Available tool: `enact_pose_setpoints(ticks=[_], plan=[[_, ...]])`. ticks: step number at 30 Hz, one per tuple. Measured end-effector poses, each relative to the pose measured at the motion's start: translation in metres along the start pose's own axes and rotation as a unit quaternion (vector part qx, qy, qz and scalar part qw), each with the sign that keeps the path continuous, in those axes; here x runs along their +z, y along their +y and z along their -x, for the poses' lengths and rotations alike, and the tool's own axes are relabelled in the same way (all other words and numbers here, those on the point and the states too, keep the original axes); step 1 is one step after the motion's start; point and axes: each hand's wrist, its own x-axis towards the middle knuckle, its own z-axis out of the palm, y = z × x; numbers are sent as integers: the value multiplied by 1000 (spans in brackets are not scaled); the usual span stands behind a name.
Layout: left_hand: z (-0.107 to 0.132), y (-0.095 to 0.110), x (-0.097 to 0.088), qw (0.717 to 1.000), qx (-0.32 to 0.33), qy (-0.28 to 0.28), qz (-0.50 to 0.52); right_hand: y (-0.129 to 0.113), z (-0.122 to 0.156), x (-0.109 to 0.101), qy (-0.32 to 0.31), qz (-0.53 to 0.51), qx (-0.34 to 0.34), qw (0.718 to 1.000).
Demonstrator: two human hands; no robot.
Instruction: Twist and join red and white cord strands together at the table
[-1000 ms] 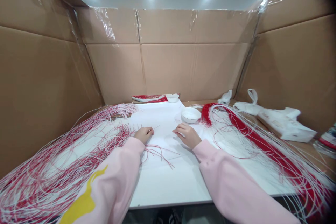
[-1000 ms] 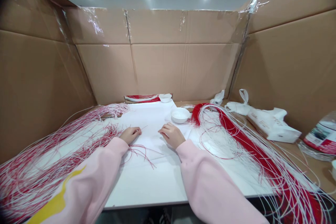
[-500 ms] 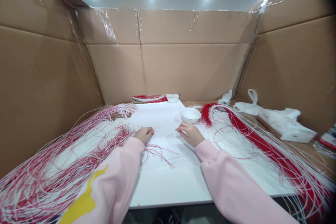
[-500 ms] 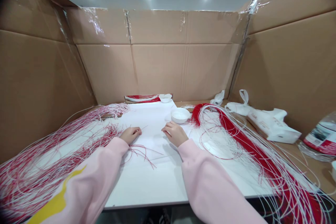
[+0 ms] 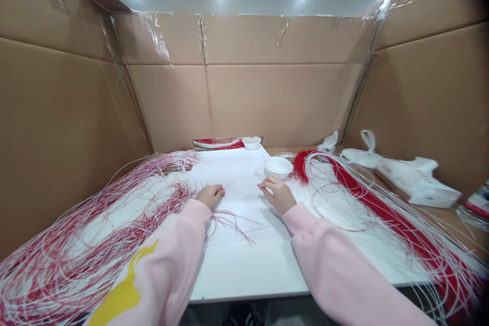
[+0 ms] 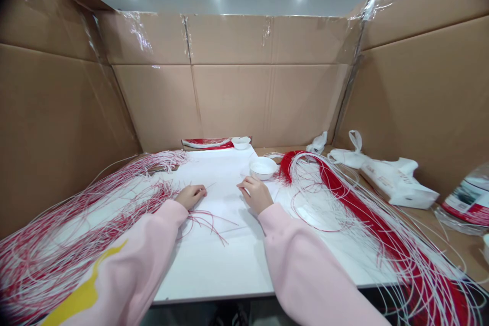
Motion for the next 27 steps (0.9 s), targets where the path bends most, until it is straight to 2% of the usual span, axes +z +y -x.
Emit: enact_pose_setpoints(ticks=[8,13,19,22,24,27], plan=[[1,1,0,1000,-4,-1,5,4,6,22,-52,-7,28,998],[2,3,-1,1000,-4,-1,4,7,5,21,-45,-14,47,998],[2,4,-2,1000,-7,-4,5,6,5,21,-54,-37,36,997],[2,3,-2,1000,-7,-5,6,8,1,13,-26,-48,34,998],[2,3,-1,1000,-8,-5,2,14,-6,2,20,-44,34,998],[1,3,0,1000,-9,-4,-2,31,-21,-17,93,-12,82,992]])
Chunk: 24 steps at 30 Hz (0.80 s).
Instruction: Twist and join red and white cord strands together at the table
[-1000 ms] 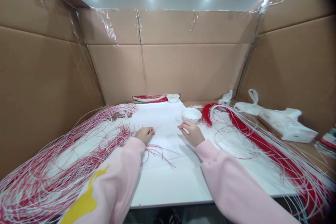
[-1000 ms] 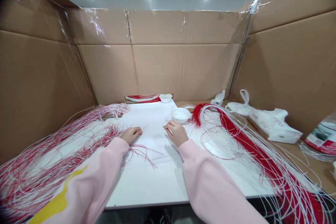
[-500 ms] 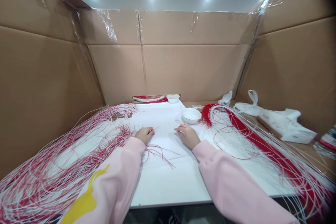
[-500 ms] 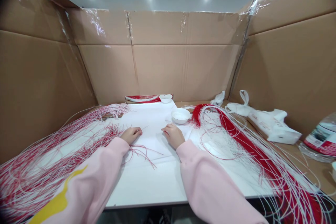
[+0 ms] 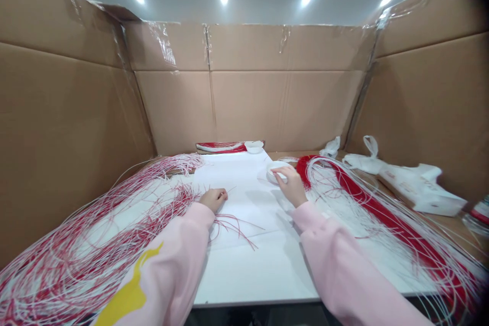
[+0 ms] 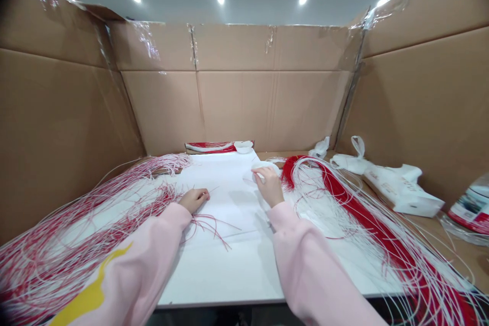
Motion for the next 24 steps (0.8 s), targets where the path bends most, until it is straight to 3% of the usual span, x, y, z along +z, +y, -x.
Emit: enact_pose_setpoints(ticks=[2,4,8,12,17,24], plan=[[0,0,1,1000,1,0,1,14,-15,-7,-7,44,69,997],[-1,0,1,1000,0,2,0,30,-27,-8,-54,81,132,986],[-1,-1,2,1000,1,7,1,56,-41,2,-162,104,185,964],[-1,-1,3,1000,-2,2,2,65,-47,18,-247,143,238,928],[-2,0,2,1000,-5,-3,-2,61,-55,29,-276,191,271,902],[1,2,0,1000,-5,-3,2,56,-56,30,-278,202,267,900]])
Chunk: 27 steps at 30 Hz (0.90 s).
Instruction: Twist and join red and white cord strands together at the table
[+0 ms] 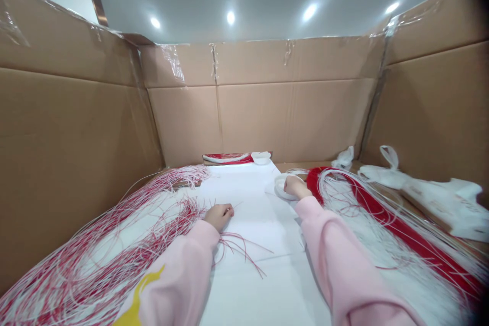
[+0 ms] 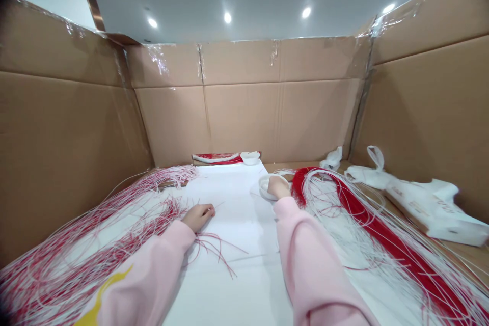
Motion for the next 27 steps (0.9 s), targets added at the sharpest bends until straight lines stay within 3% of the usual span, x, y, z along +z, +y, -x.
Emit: enact_pose_setpoints(ticks=[13,19,23,27], plan=[[0,-1,0,1000,5,3,4,21,-6,12,93,-106,-47,989],[0,-2,0,1000,8,5,5,19,-6,3,157,-157,-102,970],[-1,-3,1,1000,19,4,4,13,11,-1,193,-188,-133,954],[-2,-3,3,1000,24,2,0,4,43,13,183,-200,-176,946]])
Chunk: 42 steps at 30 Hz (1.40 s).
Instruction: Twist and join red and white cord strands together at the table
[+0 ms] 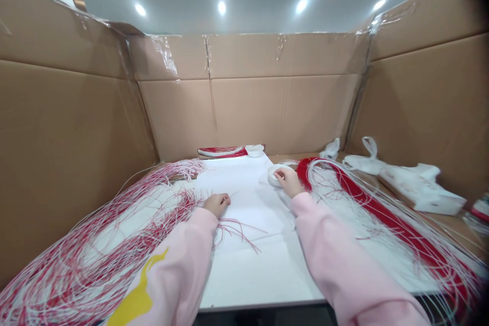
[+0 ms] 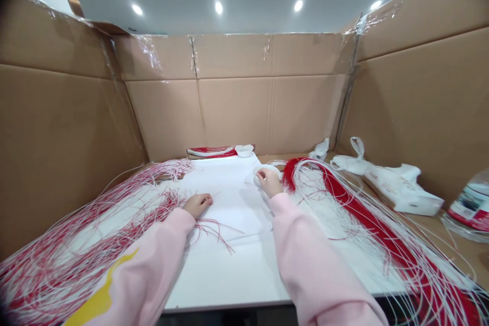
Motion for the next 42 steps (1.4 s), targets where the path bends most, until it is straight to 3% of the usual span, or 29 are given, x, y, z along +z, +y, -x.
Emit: enact_pose_setpoints(ticks=[5,9,16,28,42], plan=[[1,0,1,1000,-1,0,-3,-19,38,24,-86,-5,-41,995],[1,0,0,1000,3,0,0,-28,48,33,-122,13,-56,991],[3,2,0,1000,-3,6,-2,-26,46,33,-121,34,-48,991],[0,-3,2,1000,5,-1,-1,-20,47,40,-164,-21,-92,982],[4,2,-1,1000,-5,-3,-8,-26,47,36,-129,-7,-104,986]])
